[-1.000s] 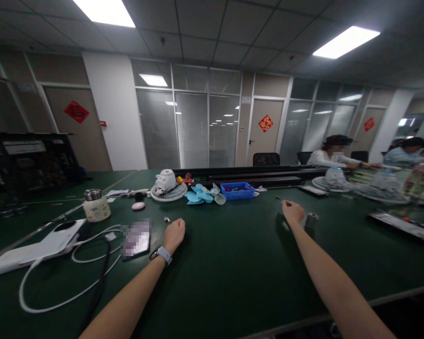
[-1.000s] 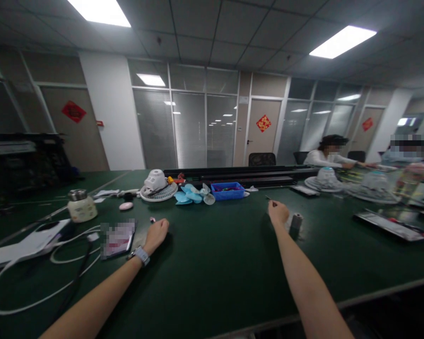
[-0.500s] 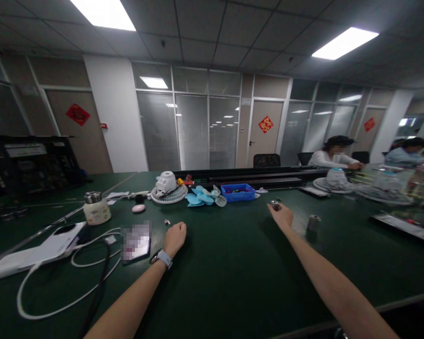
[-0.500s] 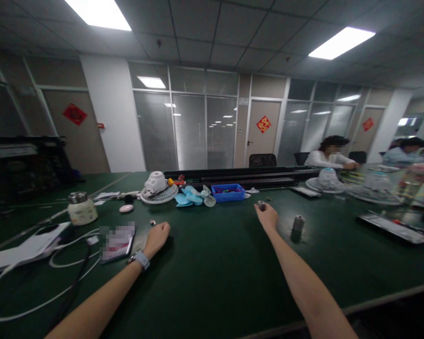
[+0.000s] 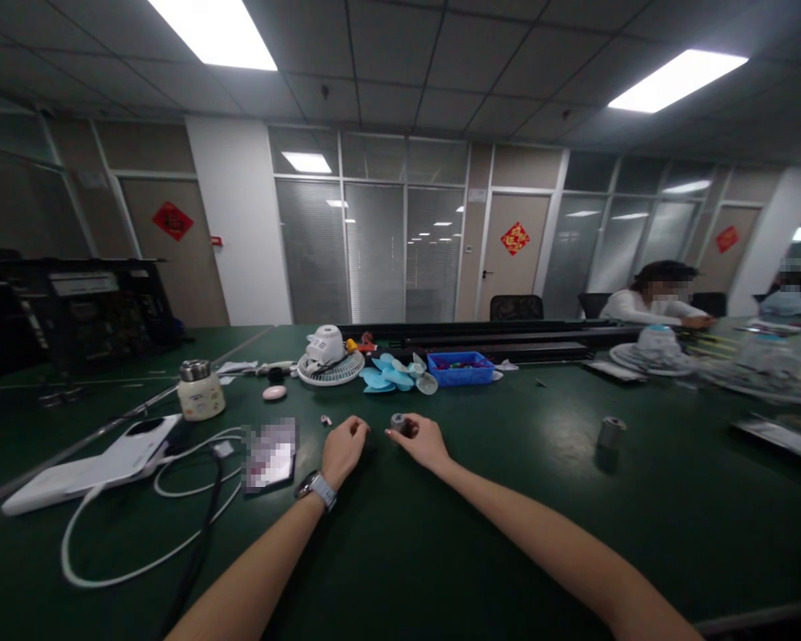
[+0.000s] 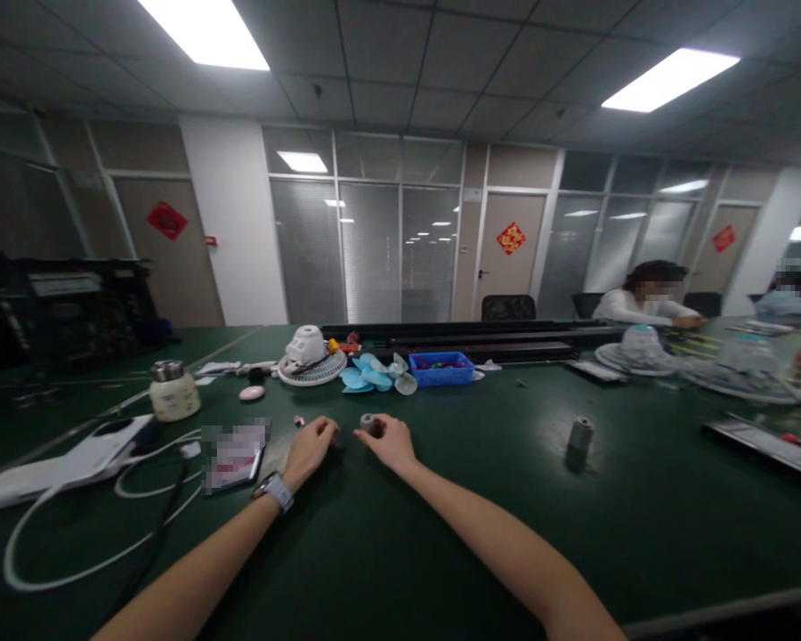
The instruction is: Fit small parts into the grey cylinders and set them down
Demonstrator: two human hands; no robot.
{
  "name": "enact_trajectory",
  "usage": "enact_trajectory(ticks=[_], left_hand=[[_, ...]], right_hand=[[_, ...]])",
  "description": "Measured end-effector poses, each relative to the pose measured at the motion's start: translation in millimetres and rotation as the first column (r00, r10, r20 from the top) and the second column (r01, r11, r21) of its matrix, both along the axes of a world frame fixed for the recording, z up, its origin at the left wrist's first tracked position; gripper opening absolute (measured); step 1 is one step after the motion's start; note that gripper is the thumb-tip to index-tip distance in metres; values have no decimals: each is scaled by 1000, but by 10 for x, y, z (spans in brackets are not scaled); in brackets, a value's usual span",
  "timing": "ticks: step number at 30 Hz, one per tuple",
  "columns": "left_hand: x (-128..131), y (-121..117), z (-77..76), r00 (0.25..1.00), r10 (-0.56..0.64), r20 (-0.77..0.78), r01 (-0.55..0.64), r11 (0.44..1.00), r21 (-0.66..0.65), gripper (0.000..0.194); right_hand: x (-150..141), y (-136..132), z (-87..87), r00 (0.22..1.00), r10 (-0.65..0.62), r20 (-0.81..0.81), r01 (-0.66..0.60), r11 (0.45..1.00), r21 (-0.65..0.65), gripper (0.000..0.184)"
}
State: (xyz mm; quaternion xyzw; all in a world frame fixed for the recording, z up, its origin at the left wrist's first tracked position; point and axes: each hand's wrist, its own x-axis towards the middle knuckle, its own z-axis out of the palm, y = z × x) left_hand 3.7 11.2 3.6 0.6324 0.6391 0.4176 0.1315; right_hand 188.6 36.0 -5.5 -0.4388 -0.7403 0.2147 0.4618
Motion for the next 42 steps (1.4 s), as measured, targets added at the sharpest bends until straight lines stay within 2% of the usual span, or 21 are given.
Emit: enact_trajectory(ticks=[4, 7, 14, 19, 21, 23, 27, 29, 33, 36, 38, 39, 42], left_hand=[[186, -7, 81, 995, -94, 18, 89, 982, 169, 35], [345, 15, 130, 989, -140, -35, 145, 967, 208, 38], [486, 77, 199, 993, -99, -66, 108, 984, 139, 31], [391, 46, 303, 996, -38, -77, 55, 971, 234, 35], [288, 24, 286, 995, 2, -100, 20, 974, 224, 37], [174, -2, 221, 989, 19, -149, 5, 988, 155, 35], [27, -45, 58, 979, -30, -203, 21, 999, -48, 28], [9, -47, 15, 977, -59, -204, 38, 994, -103, 28], [3, -1, -8, 977, -58, -205, 41, 995, -88, 30], [-14, 52, -31, 980, -31, -197, 23, 999, -47, 37], [-24, 77, -56, 982, -3, -187, 0, 1000, -14, 41], [-28, 86, -69, 985, 11, -174, -11, 1000, -2, 42], [-33, 100, -94, 993, 42, -111, -41, 999, 12, 41]], right_hand=[[11, 16, -29, 1000, -10, 2, 10, 1000, -4, 39], [3, 12, -35, 1000, 2, 17, -2, 1000, -5, 35], [20, -22, -9, 999, 7, 53, -7, 1000, 16, 31], [8, -22, -22, 999, 2, 41, -2, 1000, -2, 38], [9, -19, -27, 999, -8, 39, 8, 1000, 2, 40], [19, -19, -26, 999, -12, 49, 11, 1000, 12, 42], [37, -27, -17, 998, -16, 66, 14, 1000, 20, 43], [22, -37, -25, 998, -14, 64, 13, 1000, 19, 43], [12, -22, -43, 998, -16, 61, 14, 1000, 24, 40], [252, 91, 27, 993, -114, 36, 112, 992, 55, 41], [617, 221, 116, 958, -285, 24, 283, 956, 79, 40], [851, 297, 158, 913, -407, 23, 404, 910, 92, 40], [1617, 518, 215, 683, -729, 46, 725, 684, 84, 38]])
